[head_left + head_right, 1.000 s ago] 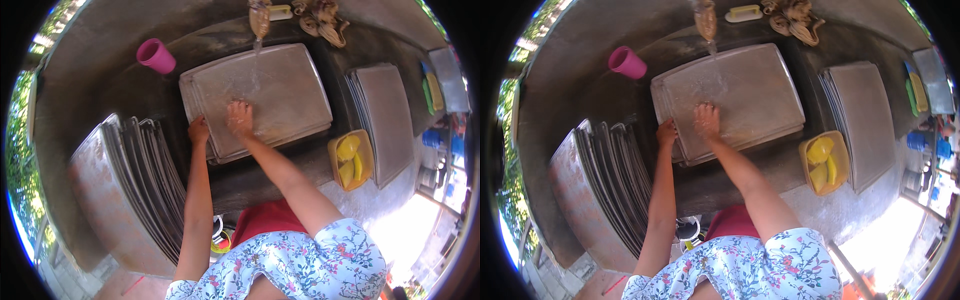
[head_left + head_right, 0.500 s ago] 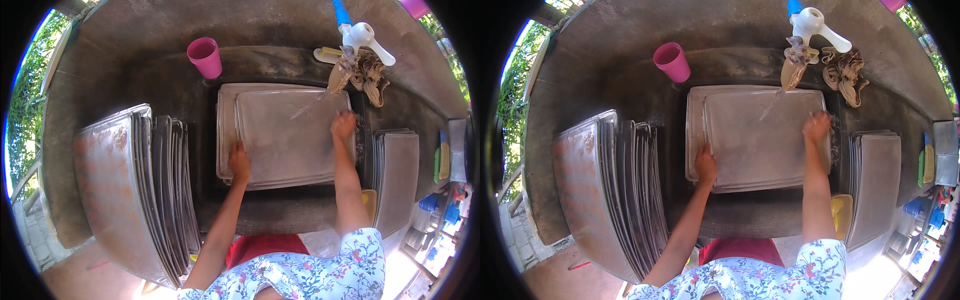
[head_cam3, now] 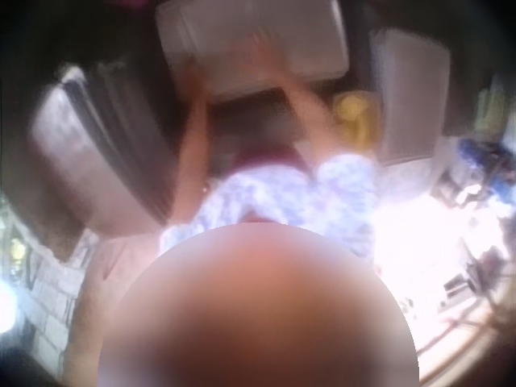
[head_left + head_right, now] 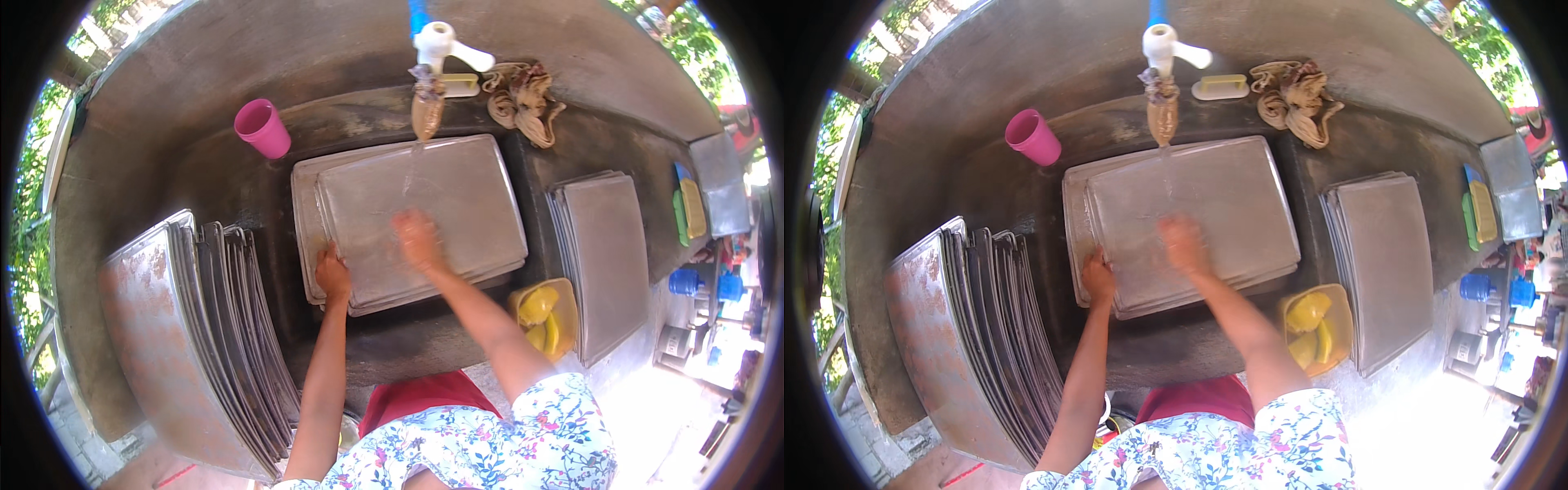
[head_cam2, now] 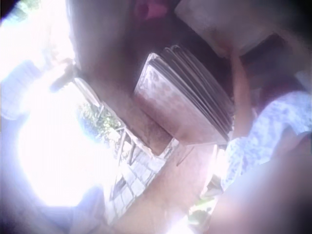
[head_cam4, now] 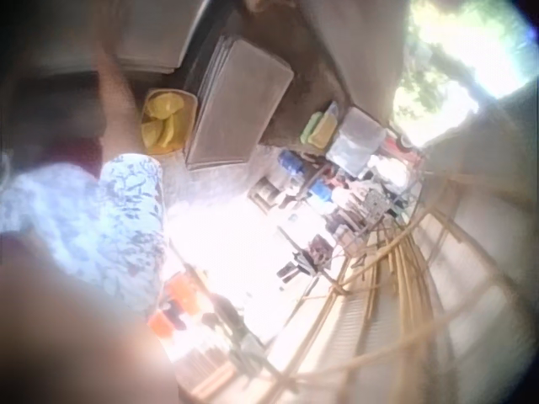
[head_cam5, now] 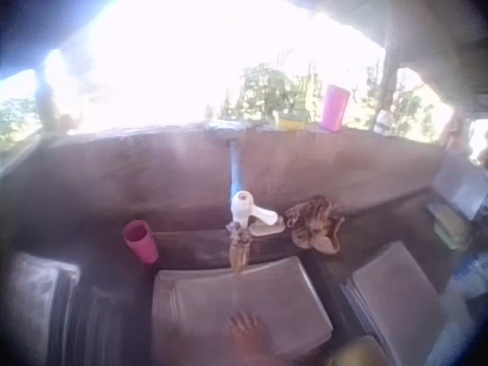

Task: The person washes multiple rectangular metal trays at an outdoor concrete sink. They scrub each tray with a sponge under running water, rinse it, and place it on a growing stack to the right. The process is repeated for several trays throughout the clip.

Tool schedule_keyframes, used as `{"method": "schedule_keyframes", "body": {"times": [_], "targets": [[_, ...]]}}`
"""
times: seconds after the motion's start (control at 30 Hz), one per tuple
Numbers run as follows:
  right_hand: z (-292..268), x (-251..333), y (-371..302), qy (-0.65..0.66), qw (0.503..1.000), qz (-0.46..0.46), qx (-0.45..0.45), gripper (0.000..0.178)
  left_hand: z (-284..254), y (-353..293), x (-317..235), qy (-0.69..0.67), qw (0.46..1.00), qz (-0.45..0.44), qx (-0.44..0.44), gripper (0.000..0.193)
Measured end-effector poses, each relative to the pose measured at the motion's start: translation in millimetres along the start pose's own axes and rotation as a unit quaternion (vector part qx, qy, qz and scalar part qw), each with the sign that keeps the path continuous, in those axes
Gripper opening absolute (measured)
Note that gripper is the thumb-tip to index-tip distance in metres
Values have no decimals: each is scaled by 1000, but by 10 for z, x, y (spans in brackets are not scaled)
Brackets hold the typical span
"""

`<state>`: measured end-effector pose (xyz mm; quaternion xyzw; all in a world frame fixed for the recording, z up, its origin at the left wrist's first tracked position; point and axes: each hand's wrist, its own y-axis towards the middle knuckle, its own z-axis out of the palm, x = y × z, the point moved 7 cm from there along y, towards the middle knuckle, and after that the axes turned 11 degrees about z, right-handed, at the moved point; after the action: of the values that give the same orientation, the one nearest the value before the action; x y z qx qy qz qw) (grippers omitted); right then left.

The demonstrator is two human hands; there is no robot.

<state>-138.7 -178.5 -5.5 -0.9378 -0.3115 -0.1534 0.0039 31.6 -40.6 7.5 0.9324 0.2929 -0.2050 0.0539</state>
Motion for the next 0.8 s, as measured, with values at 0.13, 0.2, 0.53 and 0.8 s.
{"method": "schedule_keyframes", "body": {"times": [0.13,0.2,0.53,0.8], "targets": [[-842,-1714,-128,-113,958,262,-26,32,-52,-13,-83,14,1000,-2,-27,39],[-1063,-2287,-157,-88,904,418,17,35,-28,4,-133,12,999,-13,-28,36],[-1351,-2734,-82,-4,877,450,167,45,-36,15,-141,5,998,-58,-1,31],[-3045,-1920,199,227,941,233,95,25,418,199,-64,-45,988,-144,40,41]]}}
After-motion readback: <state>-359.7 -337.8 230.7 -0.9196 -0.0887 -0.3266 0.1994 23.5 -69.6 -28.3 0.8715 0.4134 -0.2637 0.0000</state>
